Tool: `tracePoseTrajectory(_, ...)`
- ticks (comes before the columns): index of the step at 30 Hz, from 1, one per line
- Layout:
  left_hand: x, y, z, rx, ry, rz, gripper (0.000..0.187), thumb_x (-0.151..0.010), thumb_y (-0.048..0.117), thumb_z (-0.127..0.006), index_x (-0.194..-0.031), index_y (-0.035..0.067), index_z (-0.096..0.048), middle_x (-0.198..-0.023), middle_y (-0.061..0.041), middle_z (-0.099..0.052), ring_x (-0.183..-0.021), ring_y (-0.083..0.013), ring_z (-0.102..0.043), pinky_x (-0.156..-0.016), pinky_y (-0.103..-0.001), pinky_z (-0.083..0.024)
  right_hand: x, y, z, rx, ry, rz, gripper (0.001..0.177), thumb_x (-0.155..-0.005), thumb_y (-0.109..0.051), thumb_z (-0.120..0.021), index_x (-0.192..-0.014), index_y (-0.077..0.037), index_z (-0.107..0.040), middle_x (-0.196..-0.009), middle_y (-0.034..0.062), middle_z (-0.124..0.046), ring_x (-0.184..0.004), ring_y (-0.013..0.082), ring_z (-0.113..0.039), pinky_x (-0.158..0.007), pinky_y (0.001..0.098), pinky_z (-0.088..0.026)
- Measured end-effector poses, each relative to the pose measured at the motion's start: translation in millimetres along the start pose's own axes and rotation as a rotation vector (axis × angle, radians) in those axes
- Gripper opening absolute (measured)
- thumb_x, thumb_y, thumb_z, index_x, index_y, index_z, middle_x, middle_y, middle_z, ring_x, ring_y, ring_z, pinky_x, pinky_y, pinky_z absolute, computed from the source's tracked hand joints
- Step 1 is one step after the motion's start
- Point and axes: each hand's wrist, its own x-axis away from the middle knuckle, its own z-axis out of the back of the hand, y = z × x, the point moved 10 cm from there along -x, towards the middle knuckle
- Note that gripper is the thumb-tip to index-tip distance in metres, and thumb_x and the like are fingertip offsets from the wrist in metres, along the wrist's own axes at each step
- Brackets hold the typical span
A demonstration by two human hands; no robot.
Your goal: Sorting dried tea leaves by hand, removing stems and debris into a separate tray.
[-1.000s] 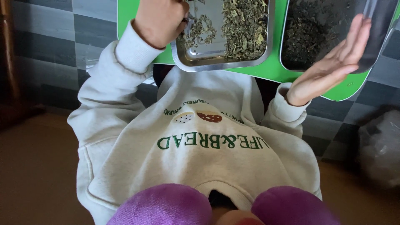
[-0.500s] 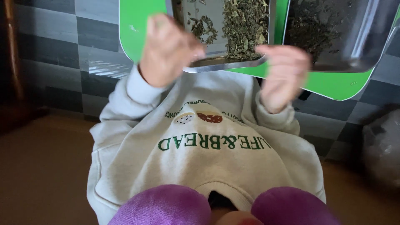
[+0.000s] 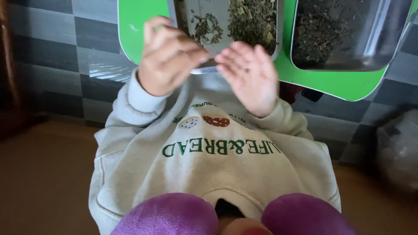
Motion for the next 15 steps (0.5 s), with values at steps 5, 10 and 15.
tracePoseTrajectory(5, 12.0, -44.1, -15.8, -0.225, -0.270, 0.104, 0.013, -0.104, 0.022, -0.091, -0.101, 0.012, -0.084, -0.094, 0.001, -0.072, -0.094, -0.0232, -0.058, -0.100, -0.042, -0.036, 91.1, -140.1, 46.2, 0.429, -0.056, 0.706, 0.046, -0.117, -0.035, -0.039, -0.159, -0.017, -0.047, -0.172, -0.0004, -0.044, -0.173, 0.0327, -0.023, -0.155, 0.0515, -0.012)
tracePoseTrajectory(10, 42.0, -74.0, -69.0, -0.485, -0.496, -0.070, 0.010, -0.098, 0.028, -0.080, -0.092, 0.034, -0.075, -0.084, 0.017, -0.064, -0.086, -0.0158, -0.057, -0.097, -0.038, -0.037, 99.1, -187.4, -10.9, 0.962, 0.134, 1.048, 0.039, -0.117, -0.025, -0.036, -0.148, -0.006, -0.049, -0.147, 0.0202, -0.056, -0.149, 0.0405, -0.049, -0.134, 0.0522, -0.040)
tracePoseTrajectory(15, 55.7, -88.4, -88.0, -0.576, -0.633, -0.091, 0.014, -0.079, 0.037, -0.085, -0.088, 0.036, -0.074, -0.083, 0.022, -0.066, -0.088, -0.0159, -0.062, -0.096, -0.045, -0.043, 88.6, -172.3, -48.4, 1.407, 0.301, 1.167, 0.023, -0.114, -0.013, -0.045, -0.134, -0.009, -0.057, -0.136, 0.0187, -0.062, -0.143, 0.0269, -0.049, -0.113, 0.0376, -0.039)
